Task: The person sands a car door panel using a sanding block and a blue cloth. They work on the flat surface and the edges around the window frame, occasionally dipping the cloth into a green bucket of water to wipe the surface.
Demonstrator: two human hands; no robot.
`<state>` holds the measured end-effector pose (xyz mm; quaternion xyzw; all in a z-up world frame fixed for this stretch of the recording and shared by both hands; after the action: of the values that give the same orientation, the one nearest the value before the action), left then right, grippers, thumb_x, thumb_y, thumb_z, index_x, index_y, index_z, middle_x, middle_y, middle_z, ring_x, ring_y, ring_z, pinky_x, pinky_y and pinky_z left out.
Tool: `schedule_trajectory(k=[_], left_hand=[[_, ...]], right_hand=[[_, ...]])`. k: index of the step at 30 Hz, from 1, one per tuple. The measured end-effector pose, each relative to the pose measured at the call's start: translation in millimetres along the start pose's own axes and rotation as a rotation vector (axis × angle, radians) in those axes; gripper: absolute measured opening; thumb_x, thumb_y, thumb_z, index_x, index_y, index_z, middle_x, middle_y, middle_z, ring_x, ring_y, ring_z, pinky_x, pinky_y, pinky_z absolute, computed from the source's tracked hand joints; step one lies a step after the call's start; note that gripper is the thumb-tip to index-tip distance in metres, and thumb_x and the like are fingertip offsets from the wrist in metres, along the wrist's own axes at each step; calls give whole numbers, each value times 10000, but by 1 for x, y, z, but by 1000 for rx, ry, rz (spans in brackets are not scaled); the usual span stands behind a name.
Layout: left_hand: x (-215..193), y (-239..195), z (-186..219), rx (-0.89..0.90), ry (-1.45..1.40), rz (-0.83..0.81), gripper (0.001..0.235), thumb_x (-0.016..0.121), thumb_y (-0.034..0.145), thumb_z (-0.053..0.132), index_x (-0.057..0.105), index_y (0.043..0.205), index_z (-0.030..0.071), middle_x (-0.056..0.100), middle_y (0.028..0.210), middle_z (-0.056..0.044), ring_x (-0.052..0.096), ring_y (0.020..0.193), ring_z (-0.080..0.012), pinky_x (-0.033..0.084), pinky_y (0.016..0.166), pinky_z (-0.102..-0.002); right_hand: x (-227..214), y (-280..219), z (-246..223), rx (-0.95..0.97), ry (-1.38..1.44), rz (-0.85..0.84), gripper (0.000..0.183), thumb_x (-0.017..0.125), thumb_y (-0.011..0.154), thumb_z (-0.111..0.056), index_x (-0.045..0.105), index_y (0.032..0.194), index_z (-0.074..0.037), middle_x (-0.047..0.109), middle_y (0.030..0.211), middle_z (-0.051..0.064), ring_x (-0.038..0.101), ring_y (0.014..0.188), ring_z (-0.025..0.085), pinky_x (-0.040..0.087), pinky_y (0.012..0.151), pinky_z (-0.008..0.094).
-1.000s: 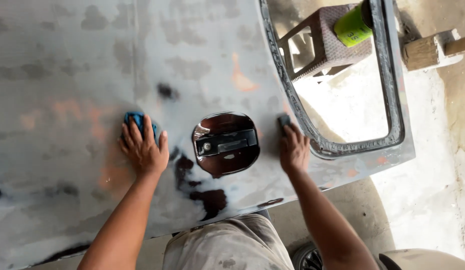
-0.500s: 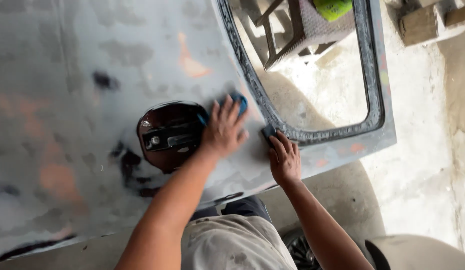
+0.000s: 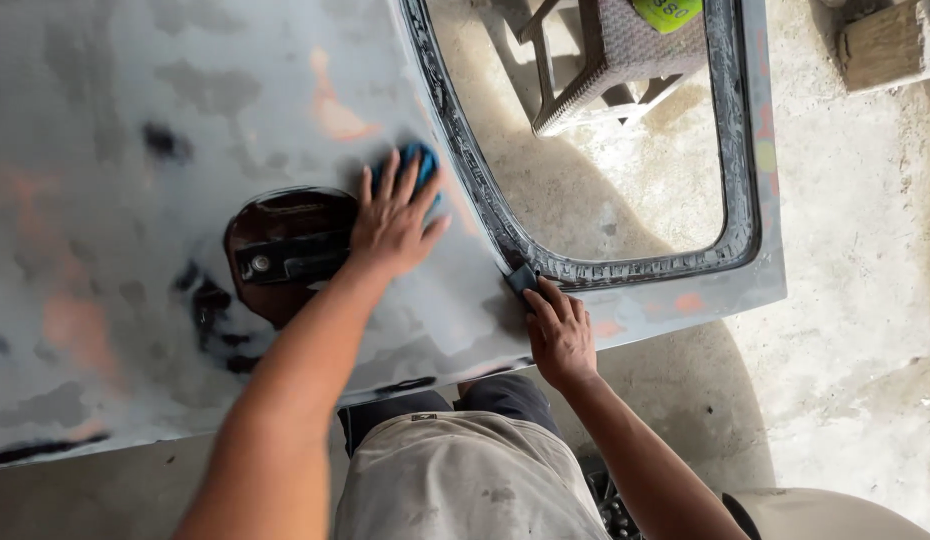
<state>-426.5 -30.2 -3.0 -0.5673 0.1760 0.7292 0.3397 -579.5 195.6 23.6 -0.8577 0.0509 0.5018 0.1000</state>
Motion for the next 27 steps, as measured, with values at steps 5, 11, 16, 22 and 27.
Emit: schedule_trajectory(k=[5,11,16,22,27], left_hand=[[40,-16,79,90,-28,32,777,460,959,622,298,1597,208,274,1652,-182,174,1513,-419,103,1182,-649],[50,-177,101,345,-89,-118,711,433,986,590,318,1593,238,262,1665,-130,185,1540,-365,115,1211,-611],[19,-249,-19,-10,63,-68,703,427,976,554,335,1580,207,289,1637,-137,216,1533,-366,160,1191,-623],[-1,-284,-71,-602,65,249,711,390,1053,558,319,1634,156,288,1641,-224,218,1530,-445,162,1212,-651],[13,-270,-25,-171,3,87,695,395,1003,590,343,1604,244,340,1628,-156,257,1509,-410,175,1194,-651]], right_hand=[[0,-1,7,-8,37,-15,440,633,929,-157,603,1369,-154,534,1485,106,523,1256,363,418,1062,483],[-2,0,12,-76,44,-36,434,628,917,-155,611,1351,-154,536,1489,95,518,1267,359,414,1053,486],[4,3,11,-115,7,-72,427,620,932,-159,601,1358,-136,528,1488,98,518,1267,348,414,1054,485],[19,11,-2,-114,-56,-42,443,621,942,-163,580,1381,-125,500,1511,110,495,1290,361,387,1071,497],[32,25,-39,-52,-17,58,449,647,934,-199,586,1373,-128,502,1520,94,483,1285,365,370,1074,504]])
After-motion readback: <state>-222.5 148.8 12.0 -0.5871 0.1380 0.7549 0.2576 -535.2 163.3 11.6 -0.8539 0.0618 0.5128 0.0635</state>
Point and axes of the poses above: each hand's wrist, its own y-axis towards the middle knuckle, its own x-axis out of the palm, z = x × y, the point moved 10 cm from there along y, towards the middle knuckle
